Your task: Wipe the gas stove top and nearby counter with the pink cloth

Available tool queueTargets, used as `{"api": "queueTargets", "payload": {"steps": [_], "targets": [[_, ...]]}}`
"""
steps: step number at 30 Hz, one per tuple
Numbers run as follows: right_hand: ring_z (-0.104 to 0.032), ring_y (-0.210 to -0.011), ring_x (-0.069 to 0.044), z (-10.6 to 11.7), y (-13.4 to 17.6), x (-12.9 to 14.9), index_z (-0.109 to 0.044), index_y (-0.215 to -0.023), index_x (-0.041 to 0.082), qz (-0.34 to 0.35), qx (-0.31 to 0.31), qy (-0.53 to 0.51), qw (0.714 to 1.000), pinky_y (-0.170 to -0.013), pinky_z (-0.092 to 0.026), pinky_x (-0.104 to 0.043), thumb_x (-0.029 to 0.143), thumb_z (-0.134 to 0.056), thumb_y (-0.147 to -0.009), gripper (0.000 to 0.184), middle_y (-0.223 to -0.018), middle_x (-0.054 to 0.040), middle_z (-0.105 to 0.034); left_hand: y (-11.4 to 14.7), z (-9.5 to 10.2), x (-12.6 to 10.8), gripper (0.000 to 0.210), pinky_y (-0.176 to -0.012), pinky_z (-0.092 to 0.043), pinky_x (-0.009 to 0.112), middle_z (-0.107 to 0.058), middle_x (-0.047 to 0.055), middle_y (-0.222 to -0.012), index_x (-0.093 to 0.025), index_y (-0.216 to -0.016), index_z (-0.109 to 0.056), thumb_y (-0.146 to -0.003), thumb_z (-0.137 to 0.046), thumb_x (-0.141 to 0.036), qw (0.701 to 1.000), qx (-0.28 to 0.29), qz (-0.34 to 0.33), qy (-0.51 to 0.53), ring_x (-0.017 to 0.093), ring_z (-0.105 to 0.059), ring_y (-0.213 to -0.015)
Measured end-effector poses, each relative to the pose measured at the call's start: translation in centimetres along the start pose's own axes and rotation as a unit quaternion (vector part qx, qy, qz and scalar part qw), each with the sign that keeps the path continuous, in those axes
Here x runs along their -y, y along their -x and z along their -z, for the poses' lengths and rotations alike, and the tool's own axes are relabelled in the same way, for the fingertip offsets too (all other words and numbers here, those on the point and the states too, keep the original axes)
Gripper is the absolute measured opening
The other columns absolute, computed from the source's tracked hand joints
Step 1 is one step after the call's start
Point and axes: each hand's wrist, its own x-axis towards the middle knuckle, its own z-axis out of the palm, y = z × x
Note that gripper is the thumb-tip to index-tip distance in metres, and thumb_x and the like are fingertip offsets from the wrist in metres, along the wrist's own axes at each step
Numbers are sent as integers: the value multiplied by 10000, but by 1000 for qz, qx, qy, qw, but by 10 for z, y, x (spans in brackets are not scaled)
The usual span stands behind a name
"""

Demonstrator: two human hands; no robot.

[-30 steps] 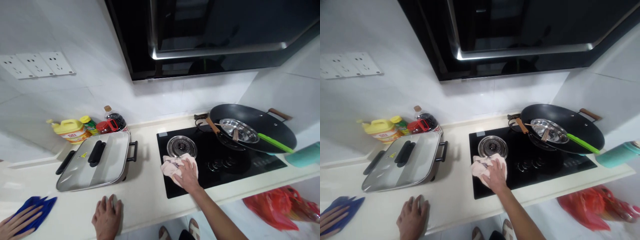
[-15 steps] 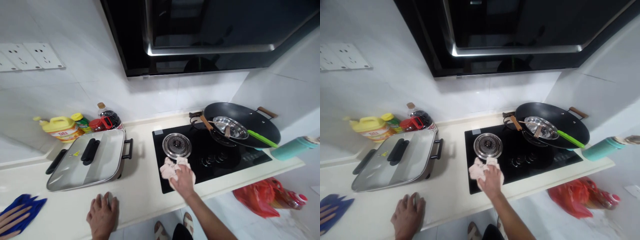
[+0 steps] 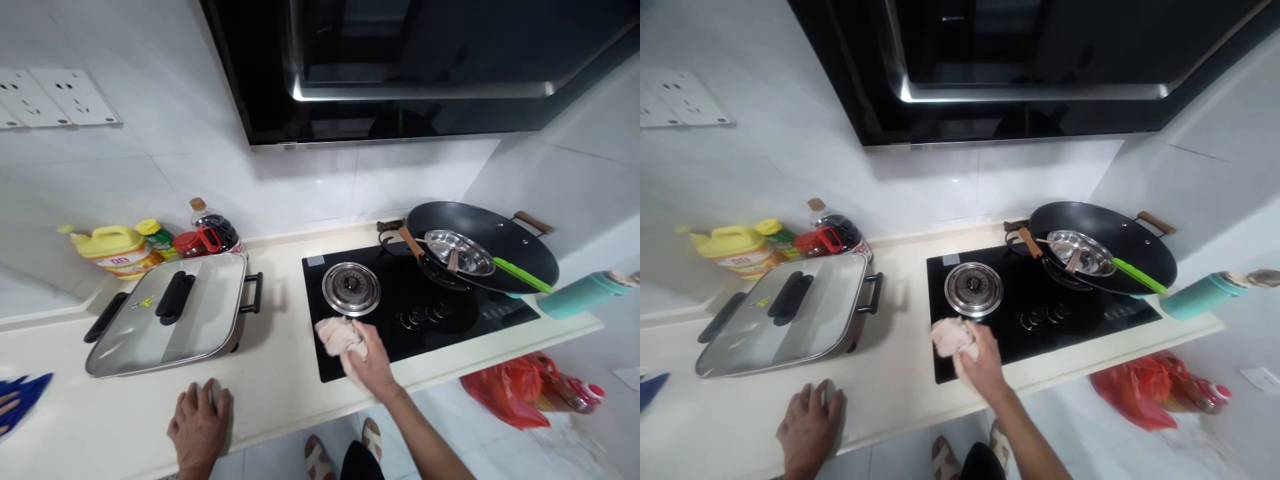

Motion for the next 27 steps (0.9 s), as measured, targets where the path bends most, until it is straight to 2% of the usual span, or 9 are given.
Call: {"api": "queueTargets", "payload": {"steps": [2,4,6,9,15,20,23,27], "targets": [[-503,-1329,-305,22,-25,-26,-593,-1414,272,-8,-15,101,995,-1109,-419,-479,338,-569,-855,563,-1434,-113,-528,0,0,-1,604,-1185,-324,576,-437,199,-1589,-178,-1402,-585,-1020,-273,-527,1000,3,3,0,352,-320,-1529],[-461,-1373,-343,34,-39,-47,-666,-1338,267,-55,-6,209,976,-1118,-378,-519,362,-559,-870,489,-1490,-129,-489,-1,1,-1,639,-1188,-319,578,-435,212,-1586,-161,-1404,-587,-1022,-245,-541,1000,6,4,1,361,-320,-1527],[-427,-1402,-364,34,-40,-58,-696,-1289,251,-95,6,291,952,-1119,-339,-543,372,-559,-885,443,-1514,-148,-475,-1,1,-1,655,-1191,-313,582,-434,221,-1584,-152,-1404,-590,-1023,-231,-546,1000,10,3,4,366,-319,-1527],[-402,-1405,-377,20,-24,-50,-701,-1246,227,-100,13,340,935,-1108,-308,-556,422,-588,-901,412,-1484,-174,-502,-1,2,-1,619,-1192,-308,583,-437,212,-1588,-169,-1403,-590,-1025,-262,-533,1000,14,4,5,358,-311,-1534],[-477,-1267,-355,-33,12,16,-708,-1126,245,-8,88,263,961,-1097,-313,-562,515,-741,-836,398,-1360,-144,-594,1,5,-4,527,-1192,-304,569,-442,195,-1598,-188,-1414,-579,-1012,-376,-460,1000,18,7,1,332,-294,-1543],[-446,-1342,-362,-71,31,59,-711,-1085,257,38,204,208,956,-1167,-267,-604,559,-821,-775,447,-1369,-111,-608,1,8,-4,572,-1196,-299,577,-422,211,-1600,-162,-1414,-579,-1023,-325,-493,1000,24,5,5,343,-294,-1538],[-402,-1409,-339,-69,48,59,-703,-1138,266,90,251,173,948,-1226,-204,-591,569,-791,-807,457,-1403,-79,-604,1,8,-4,598,-1188,-309,589,-426,226,-1590,-150,-1420,-572,-1023,-308,-512,1000,20,-3,5,357,-309,-1529],[-398,-1432,-322,-32,73,23,-693,-1242,324,111,279,153,942,-1250,-188,-560,599,-763,-815,513,-1455,-42,-589,0,8,-3,576,-1189,-312,581,-433,212,-1593,-172,-1414,-570,-1026,-316,-514,1000,21,-1,-4,340,-302,-1537]]}}
